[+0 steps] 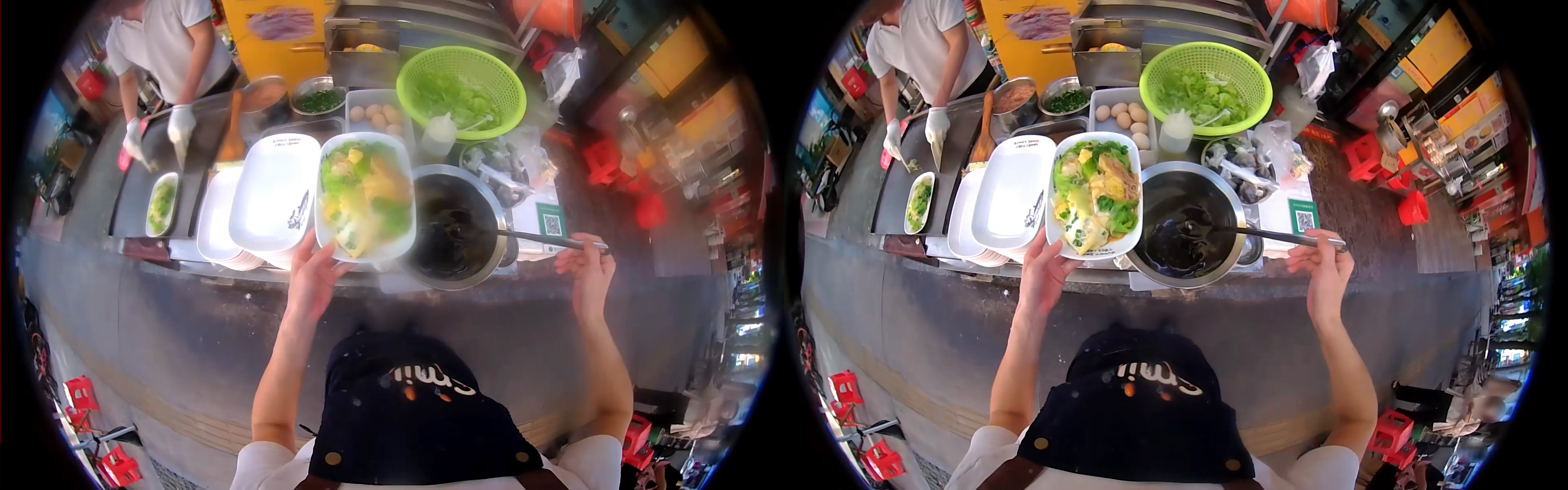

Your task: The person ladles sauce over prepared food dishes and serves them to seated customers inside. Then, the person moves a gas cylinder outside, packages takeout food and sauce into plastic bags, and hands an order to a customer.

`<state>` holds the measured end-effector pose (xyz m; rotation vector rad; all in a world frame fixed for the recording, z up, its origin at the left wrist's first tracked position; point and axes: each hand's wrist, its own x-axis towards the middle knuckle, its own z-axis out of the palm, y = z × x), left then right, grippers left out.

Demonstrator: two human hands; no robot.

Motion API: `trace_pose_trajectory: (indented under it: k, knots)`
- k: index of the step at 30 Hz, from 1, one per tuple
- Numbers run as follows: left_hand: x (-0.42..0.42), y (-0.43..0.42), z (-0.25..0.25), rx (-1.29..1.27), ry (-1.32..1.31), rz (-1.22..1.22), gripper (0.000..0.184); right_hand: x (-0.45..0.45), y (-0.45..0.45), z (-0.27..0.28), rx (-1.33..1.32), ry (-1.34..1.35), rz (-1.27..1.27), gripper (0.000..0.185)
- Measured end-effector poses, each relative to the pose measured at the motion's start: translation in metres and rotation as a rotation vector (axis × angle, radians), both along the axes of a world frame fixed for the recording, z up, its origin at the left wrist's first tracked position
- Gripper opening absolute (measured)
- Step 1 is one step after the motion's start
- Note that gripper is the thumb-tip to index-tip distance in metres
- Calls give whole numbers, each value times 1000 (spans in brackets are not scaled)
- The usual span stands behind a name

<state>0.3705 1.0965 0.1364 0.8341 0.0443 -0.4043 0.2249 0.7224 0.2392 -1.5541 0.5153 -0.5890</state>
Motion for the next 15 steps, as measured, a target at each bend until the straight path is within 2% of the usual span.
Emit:
trace_pose_trajectory:
  k: [7,15]
  knots:
    - [3,4,-9,-65,-21,-23,52,45,28,53,-11,-57,142,28]
    - [1,4,-11,-79,-24,-13,50,84,84,62,-136,-137,290,29]
